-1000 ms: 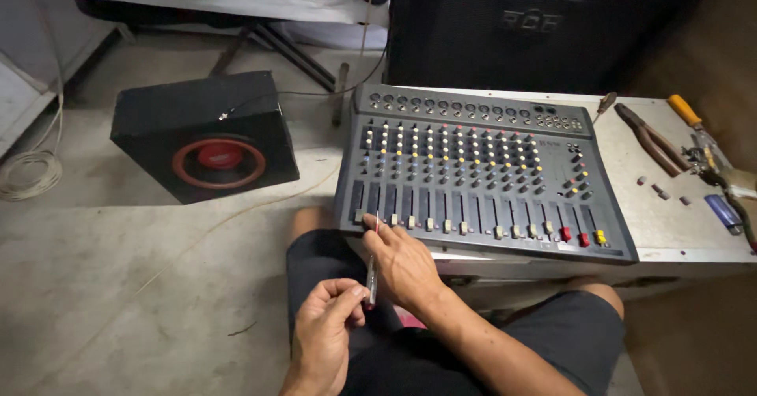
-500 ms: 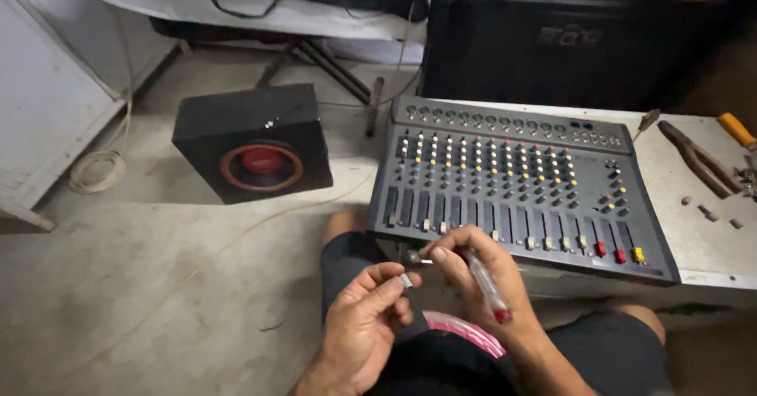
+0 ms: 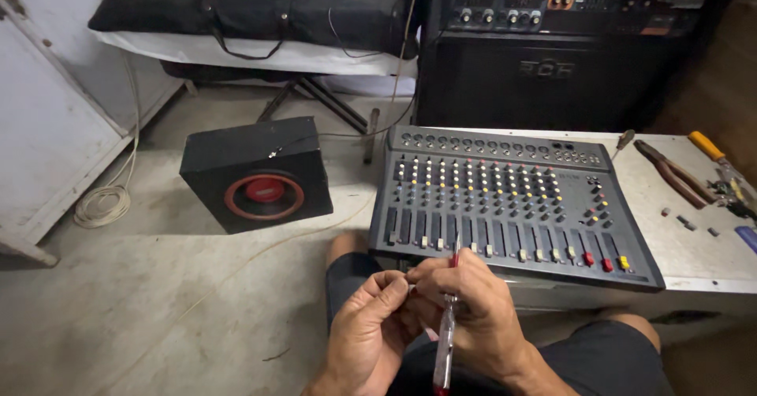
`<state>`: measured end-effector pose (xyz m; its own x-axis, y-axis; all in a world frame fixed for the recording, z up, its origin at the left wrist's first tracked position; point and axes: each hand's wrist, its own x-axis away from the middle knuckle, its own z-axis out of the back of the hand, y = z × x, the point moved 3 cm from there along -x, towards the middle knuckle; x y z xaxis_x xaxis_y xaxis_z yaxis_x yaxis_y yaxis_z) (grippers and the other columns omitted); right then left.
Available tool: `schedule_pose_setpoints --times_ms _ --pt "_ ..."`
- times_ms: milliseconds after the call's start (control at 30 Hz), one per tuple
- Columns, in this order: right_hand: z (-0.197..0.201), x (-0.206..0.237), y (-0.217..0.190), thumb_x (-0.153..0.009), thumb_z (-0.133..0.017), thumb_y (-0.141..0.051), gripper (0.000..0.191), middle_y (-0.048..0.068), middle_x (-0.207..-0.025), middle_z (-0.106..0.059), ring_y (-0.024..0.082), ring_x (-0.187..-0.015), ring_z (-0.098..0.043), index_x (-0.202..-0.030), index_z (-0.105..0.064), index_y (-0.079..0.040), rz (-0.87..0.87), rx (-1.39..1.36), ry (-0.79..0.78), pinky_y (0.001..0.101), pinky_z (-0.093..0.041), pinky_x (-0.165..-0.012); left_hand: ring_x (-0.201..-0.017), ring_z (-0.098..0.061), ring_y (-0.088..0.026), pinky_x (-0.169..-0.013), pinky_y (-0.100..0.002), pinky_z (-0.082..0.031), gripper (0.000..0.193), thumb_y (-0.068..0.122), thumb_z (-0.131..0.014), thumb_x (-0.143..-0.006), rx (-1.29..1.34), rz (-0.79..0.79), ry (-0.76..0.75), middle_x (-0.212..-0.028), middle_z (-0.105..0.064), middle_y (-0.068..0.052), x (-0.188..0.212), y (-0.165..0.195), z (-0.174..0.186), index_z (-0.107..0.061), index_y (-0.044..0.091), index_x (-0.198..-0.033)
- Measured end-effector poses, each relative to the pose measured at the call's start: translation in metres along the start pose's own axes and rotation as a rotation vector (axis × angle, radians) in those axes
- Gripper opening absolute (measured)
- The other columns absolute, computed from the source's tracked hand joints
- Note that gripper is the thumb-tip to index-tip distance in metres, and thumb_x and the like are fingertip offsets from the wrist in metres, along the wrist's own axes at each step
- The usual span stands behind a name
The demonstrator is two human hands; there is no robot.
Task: The person sits on the floor in front of an audio mixer and uses a small screwdriver-like tool to work on the mixer's knob caps, handling small gray cap pieces one at a time and fitting them onto the mixer's control knobs. They occasionally reach across the mixer surface to pick up or place the small caps.
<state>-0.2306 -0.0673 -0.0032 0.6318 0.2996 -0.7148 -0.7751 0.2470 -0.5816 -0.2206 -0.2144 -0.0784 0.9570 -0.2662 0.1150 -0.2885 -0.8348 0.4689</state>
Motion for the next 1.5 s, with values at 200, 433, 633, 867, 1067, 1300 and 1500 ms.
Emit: schedule_pose_setpoints --times_ms 200,433,633,867,1067,1300,1500 --pt "-0.001 -0.001 -0.006 -0.074 -0.081 0.003 0.032 0.008 -0.103 -0.076 0.022 -0.085 -0.069 -0.1 -0.065 -0.008 0.025 -0.003 -0.009 0.0319 -0.055 -0.073 -0.078 -0.066 -0.019 -0.076 -0.037 -0.056 0.014 0.018 -0.064 -0.098 -0.025 0.004 -0.018 -0.09 -0.069 -0.007 0.003 0.001 0.002 -0.062 0.006 -0.105" --pt "-0.005 -0.003 -0.01 -0.078 -0.083 0.001 0.032 0.009 -0.104 -0.074 0.023 -0.089 -0.071 -0.104 -0.066 -0.007 0.02 0.005 -0.026 0.0332 -0.057 -0.076 -0.077 -0.065 -0.018 -0.076 -0.036 -0.054 0.012 0.018 -0.064 -0.098 -0.032 0.018 0.069 -0.089 -0.069 -0.006 0.008 -0.001 0.005 -0.063 0.007 -0.104" --pt "-0.007 -0.003 -0.009 -0.076 -0.085 -0.002 0.033 0.011 -0.103 -0.074 0.023 -0.084 -0.07 -0.102 -0.065 -0.006 -0.012 -0.002 -0.001 0.0315 -0.058 -0.071 -0.077 -0.064 -0.017 -0.078 -0.036 -0.055 0.01 0.015 -0.064 -0.098 0.007 0.012 0.05 -0.088 -0.068 -0.006 0.009 0.001 0.003 -0.063 0.007 -0.104" --pt "-0.01 0.001 -0.009 -0.079 -0.084 0.0 0.031 0.012 -0.104 -0.074 0.022 -0.09 -0.073 -0.102 -0.064 -0.006 -0.013 -0.027 -0.02 0.0308 -0.059 -0.074 -0.074 -0.065 -0.017 -0.075 -0.037 -0.056 0.01 0.016 -0.063 -0.098 -0.007 -0.01 0.05 -0.086 -0.068 -0.006 0.011 -0.001 0.006 -0.063 0.007 -0.103" --pt "-0.01 0.001 -0.01 -0.08 -0.083 0.001 0.03 0.011 -0.104 -0.074 0.022 -0.09 -0.072 -0.103 -0.064 -0.005 -0.004 -0.04 -0.034 0.0308 -0.059 -0.075 -0.074 -0.064 -0.017 -0.076 -0.036 -0.055 0.011 0.016 -0.064 -0.099 -0.007 -0.013 0.051 -0.085 -0.068 -0.006 0.013 -0.001 0.007 -0.064 0.007 -0.104" --pt "-0.008 0.0 -0.011 -0.082 -0.082 -0.001 0.026 0.01 -0.104 -0.074 0.023 -0.089 -0.071 -0.103 -0.067 -0.006 0.003 -0.023 -0.059 0.0326 -0.058 -0.076 -0.077 -0.066 -0.017 -0.08 -0.036 -0.056 0.008 0.015 -0.063 -0.098 -0.018 0.004 0.079 -0.086 -0.069 -0.006 0.014 0.0 0.006 -0.063 0.008 -0.102" --pt "-0.008 0.002 -0.011 -0.082 -0.082 -0.002 0.027 0.01 -0.105 -0.074 0.022 -0.089 -0.071 -0.104 -0.066 -0.005 0.007 -0.028 -0.052 0.0323 -0.058 -0.076 -0.08 -0.065 -0.016 -0.081 -0.034 -0.053 0.007 0.014 -0.063 -0.097 0.024 0.016 0.123 -0.09 -0.07 -0.005 0.014 -0.002 0.008 -0.063 0.009 -0.102"
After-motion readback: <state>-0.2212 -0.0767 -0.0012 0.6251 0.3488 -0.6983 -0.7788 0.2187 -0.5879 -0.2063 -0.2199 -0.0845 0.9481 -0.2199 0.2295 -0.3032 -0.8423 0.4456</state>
